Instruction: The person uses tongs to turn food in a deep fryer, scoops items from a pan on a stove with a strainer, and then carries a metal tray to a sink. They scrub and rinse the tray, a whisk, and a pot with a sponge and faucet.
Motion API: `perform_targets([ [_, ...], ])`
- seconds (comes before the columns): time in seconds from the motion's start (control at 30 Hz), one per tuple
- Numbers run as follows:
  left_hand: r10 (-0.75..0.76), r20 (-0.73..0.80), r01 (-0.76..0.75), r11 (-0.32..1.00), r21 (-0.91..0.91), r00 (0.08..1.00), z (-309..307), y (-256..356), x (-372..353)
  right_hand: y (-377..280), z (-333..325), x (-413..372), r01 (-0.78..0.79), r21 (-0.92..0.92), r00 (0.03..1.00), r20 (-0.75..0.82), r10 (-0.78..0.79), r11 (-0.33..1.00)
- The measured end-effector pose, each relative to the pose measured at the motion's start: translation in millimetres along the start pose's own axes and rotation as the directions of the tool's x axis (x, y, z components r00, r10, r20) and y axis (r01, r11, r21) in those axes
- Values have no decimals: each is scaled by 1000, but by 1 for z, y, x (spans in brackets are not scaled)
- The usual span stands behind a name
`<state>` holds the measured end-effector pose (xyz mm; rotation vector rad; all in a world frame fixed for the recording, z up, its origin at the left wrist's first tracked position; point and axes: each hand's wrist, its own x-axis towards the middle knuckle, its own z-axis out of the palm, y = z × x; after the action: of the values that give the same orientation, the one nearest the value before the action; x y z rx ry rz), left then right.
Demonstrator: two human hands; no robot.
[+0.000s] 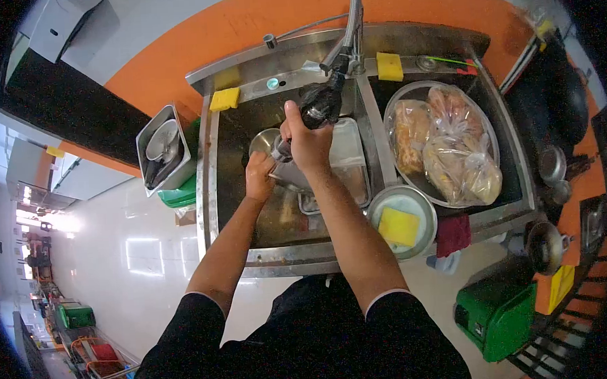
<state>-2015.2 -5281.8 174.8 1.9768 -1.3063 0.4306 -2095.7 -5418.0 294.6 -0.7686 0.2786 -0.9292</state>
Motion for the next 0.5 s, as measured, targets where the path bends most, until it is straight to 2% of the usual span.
perform_targets([
  [0.07, -10, 17, 10, 1000, 28, 1000, -4, 11, 13, -3, 2, 0, -5, -2, 1000, -18, 5, 1000],
  [0.1, -10, 13, 9, 999, 37, 1000, -5, 8, 13, -6, -5, 2, 8, -129, 1000, -15, -10, 992],
  [0.13, -9, 9, 9, 999, 47, 1000, -6, 3, 12, 3, -19, 11, 90, -144, 996, 30, -87, 985],
  [0.2, 1, -4, -1, 999, 48, 1000, -14, 0, 12, -8, -35, 18, 142, -186, 990, 35, -137, 972],
  [0.4, 90, -22, -89, 994, 58, 996, -28, 3, 17, -10, -54, 20, 111, -276, 993, -7, -117, 955],
  [0.5, 51, 21, -52, 996, 76, 998, -31, 2, 15, -11, -49, 12, 83, -241, 996, 5, -84, 967],
])
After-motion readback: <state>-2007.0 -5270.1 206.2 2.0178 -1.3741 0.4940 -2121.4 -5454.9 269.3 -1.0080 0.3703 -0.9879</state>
